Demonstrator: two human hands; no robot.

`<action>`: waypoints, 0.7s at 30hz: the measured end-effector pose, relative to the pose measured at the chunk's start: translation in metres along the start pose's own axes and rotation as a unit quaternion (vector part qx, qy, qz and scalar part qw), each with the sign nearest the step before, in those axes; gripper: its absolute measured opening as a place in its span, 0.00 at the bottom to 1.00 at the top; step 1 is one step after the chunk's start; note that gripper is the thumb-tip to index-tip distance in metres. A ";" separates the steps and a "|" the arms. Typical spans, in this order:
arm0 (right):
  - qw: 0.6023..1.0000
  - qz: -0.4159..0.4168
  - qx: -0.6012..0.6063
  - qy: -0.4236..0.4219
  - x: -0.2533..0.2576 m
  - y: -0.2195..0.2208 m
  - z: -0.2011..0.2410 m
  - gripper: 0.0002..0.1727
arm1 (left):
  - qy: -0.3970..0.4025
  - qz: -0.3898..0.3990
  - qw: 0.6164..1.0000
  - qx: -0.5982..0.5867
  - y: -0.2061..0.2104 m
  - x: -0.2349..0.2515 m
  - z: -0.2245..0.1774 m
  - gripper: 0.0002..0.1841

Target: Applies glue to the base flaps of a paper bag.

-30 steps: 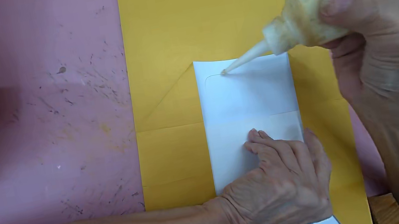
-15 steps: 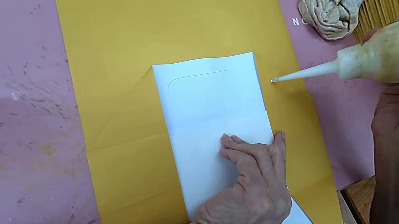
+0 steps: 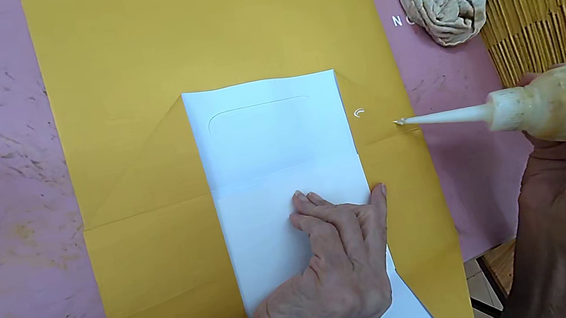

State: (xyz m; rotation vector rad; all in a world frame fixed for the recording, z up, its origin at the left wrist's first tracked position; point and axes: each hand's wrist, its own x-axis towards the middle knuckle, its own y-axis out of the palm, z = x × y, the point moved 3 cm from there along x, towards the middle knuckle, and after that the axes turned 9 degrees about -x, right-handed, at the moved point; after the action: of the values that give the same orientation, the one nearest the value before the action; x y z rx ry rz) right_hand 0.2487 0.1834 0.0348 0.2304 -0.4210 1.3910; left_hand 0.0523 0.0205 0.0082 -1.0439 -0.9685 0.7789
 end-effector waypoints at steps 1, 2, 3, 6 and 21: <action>1.000 -0.008 -0.002 0.002 0.000 -0.003 -0.001 0.33 | -0.001 -0.002 1.000 -0.001 0.000 0.000 0.000 0.26; 1.000 -0.013 -0.002 0.001 0.000 -0.006 -0.001 0.33 | -0.003 -0.005 1.000 -0.002 0.000 0.000 0.000 0.26; 1.000 -0.017 -0.001 -0.002 0.000 -0.009 -0.002 0.33 | -0.004 -0.004 1.000 -0.002 0.000 0.000 0.000 0.25; 1.000 -0.025 -0.008 -0.005 0.000 -0.016 -0.003 0.31 | 0.000 0.004 1.000 0.008 -0.001 0.000 -0.001 0.26; 1.000 0.007 0.003 -0.016 0.003 0.007 0.003 0.33 | -0.007 0.004 1.000 0.005 0.000 0.000 -0.003 0.26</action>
State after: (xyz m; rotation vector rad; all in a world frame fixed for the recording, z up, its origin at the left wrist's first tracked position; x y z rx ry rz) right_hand 0.2414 0.1856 0.0382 0.2545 -0.4461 1.4042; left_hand 0.0552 0.0197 0.0075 -1.0346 -0.9723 0.7973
